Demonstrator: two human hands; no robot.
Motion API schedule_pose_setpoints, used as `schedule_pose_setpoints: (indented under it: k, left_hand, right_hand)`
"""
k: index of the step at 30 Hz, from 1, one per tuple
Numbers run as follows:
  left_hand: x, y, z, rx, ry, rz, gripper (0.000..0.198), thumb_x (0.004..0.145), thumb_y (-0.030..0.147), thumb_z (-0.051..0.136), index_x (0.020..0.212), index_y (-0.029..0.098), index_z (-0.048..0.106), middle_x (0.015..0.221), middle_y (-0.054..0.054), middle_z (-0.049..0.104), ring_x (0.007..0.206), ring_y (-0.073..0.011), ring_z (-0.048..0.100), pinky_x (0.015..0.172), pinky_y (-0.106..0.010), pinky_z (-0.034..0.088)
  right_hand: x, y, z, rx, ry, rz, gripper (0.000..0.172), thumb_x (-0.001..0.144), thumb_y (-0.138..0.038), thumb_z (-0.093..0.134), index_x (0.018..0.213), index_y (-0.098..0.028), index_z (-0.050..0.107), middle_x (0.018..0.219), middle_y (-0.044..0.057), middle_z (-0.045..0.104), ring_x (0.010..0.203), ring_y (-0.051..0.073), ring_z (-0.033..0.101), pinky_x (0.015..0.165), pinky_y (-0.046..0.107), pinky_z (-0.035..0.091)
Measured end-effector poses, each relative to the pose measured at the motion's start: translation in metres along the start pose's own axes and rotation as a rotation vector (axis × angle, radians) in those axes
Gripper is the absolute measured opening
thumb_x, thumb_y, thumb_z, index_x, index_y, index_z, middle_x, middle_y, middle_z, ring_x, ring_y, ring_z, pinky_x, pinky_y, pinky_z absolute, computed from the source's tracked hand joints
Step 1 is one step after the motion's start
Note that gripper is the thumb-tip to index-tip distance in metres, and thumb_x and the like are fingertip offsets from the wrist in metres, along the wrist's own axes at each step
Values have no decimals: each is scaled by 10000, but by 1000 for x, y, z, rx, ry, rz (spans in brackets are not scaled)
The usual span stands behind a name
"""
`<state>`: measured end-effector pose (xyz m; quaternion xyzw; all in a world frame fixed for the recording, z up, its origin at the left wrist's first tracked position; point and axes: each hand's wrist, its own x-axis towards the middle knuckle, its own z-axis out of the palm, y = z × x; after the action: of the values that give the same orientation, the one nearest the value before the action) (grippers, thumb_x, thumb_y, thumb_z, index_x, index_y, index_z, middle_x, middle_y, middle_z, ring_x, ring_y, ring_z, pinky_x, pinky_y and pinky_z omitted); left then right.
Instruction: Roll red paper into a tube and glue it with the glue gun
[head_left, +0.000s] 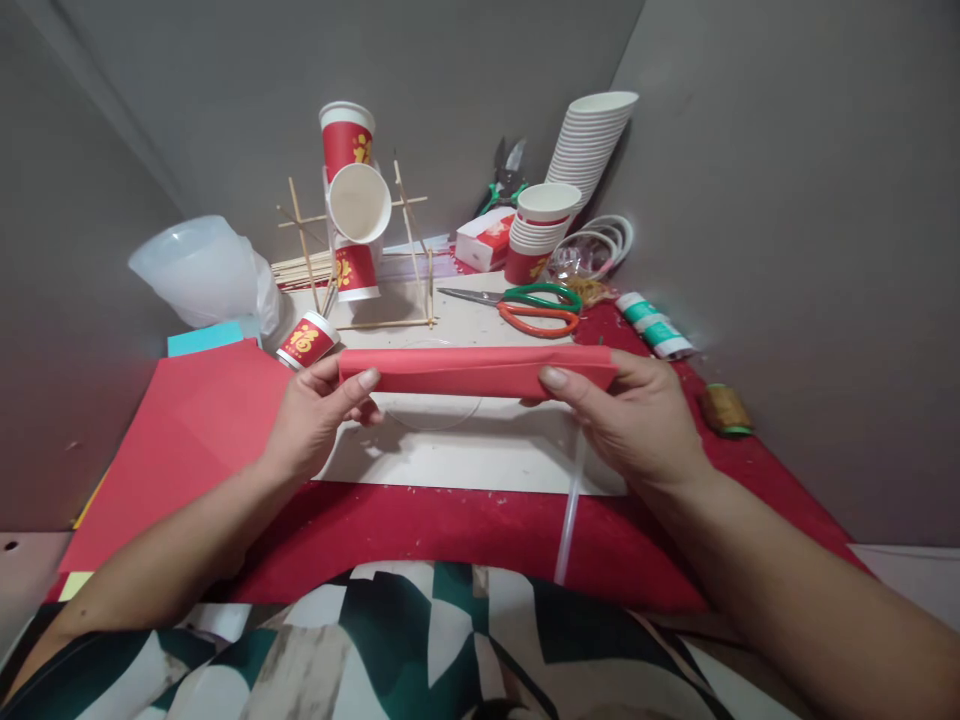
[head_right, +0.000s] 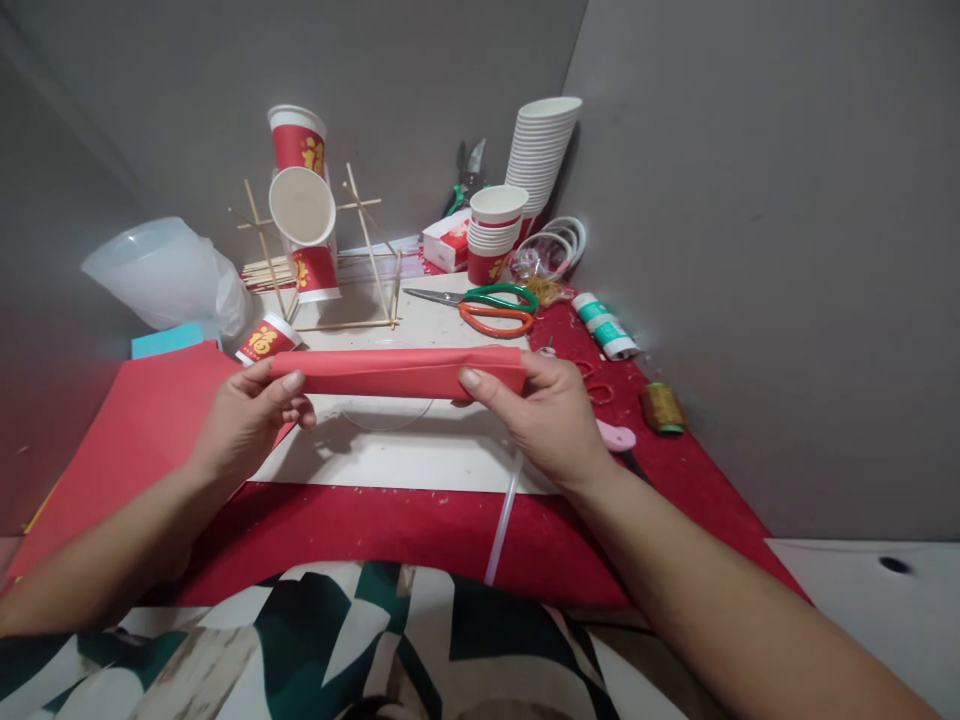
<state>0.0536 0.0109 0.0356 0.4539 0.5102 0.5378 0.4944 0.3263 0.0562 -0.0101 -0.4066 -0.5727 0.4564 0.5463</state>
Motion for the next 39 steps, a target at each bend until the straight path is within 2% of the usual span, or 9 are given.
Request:
schedule_pose_setpoints:
  k: [4, 7, 12, 19, 27, 31, 34, 37, 39]
  left_hand:
    - [5, -5, -2, -36, -15, -77, 318, 698, 440, 862, 795, 168, 729, 598, -2, 686, 480, -111, 617, 492, -212, 492]
    - [6, -9, -4, -34, 2, -64, 293, 726, 430, 843, 779, 168, 723, 532, -15, 675, 474, -114, 606, 509, -207, 493]
    - [4, -16, -2, 9, 54, -21, 233, 792, 395, 786, 785, 170, 727, 540, -17, 679, 481, -113, 593, 502, -208, 459]
    - [6, -22, 2, -43, 84, -57, 227, 756, 365, 806, 733, 160, 712, 503, -3, 647, 458, -98, 559, 482, -195, 452]
    - [6, -23, 1, -45, 88, -102, 201, 746, 335, 797, 745, 155, 709, 511, 0, 636, 449, -95, 556, 471, -192, 453]
    - [12, -23, -4, -49, 168, -108, 195, 702, 282, 810, 696, 169, 652, 539, 37, 600, 447, -82, 562, 457, -182, 443]
    - [21, -17, -14, -62, 282, -33, 150, 670, 215, 798, 714, 182, 658, 620, 36, 635, 485, -74, 570, 488, -186, 471]
    - [24, -3, -22, 12, 399, 157, 101, 700, 188, 777, 752, 219, 696, 715, 25, 693, 576, -82, 598, 555, -192, 508]
    - [18, 9, -22, 138, 358, 312, 109, 764, 239, 778, 862, 254, 732, 830, 13, 729, 705, -110, 657, 667, -221, 553]
  right_hand:
    - [0, 2, 2, 12, -7, 13, 137, 763, -383, 825, 768, -250, 792, 777, 0, 776, 722, 183, 699, 768, 351, 583]
    - [0, 5, 5, 54, -43, 78, 187, 759, -427, 826, 764, -244, 787, 759, 11, 773, 714, 191, 698, 748, 359, 590]
    - [-1, 6, 8, 68, -74, 186, 238, 728, -482, 837, 766, -250, 795, 733, 19, 765, 710, 193, 697, 703, 344, 591]
    - [-3, 6, 10, 55, -65, 163, 240, 727, -495, 833, 726, -259, 788, 761, 11, 772, 787, 215, 718, 762, 358, 587]
    - [-4, 6, 12, 18, -44, 155, 225, 739, -451, 822, 697, -234, 775, 716, 0, 760, 695, 185, 689, 717, 338, 580]
    - [0, 5, 10, 14, 23, 158, 183, 715, -414, 830, 739, -241, 776, 770, -3, 768, 720, 186, 700, 739, 341, 588]
    - [3, 3, 6, 28, 47, 176, 183, 693, -402, 843, 752, -242, 777, 783, 3, 769, 710, 185, 698, 703, 329, 586]
    - [3, -2, 4, -3, -43, 178, 194, 721, -391, 821, 651, -224, 751, 675, 6, 738, 637, 165, 662, 646, 298, 558]
    - [2, -6, 4, -38, -134, 170, 195, 733, -367, 810, 628, -215, 747, 653, 1, 731, 621, 153, 650, 644, 281, 545]
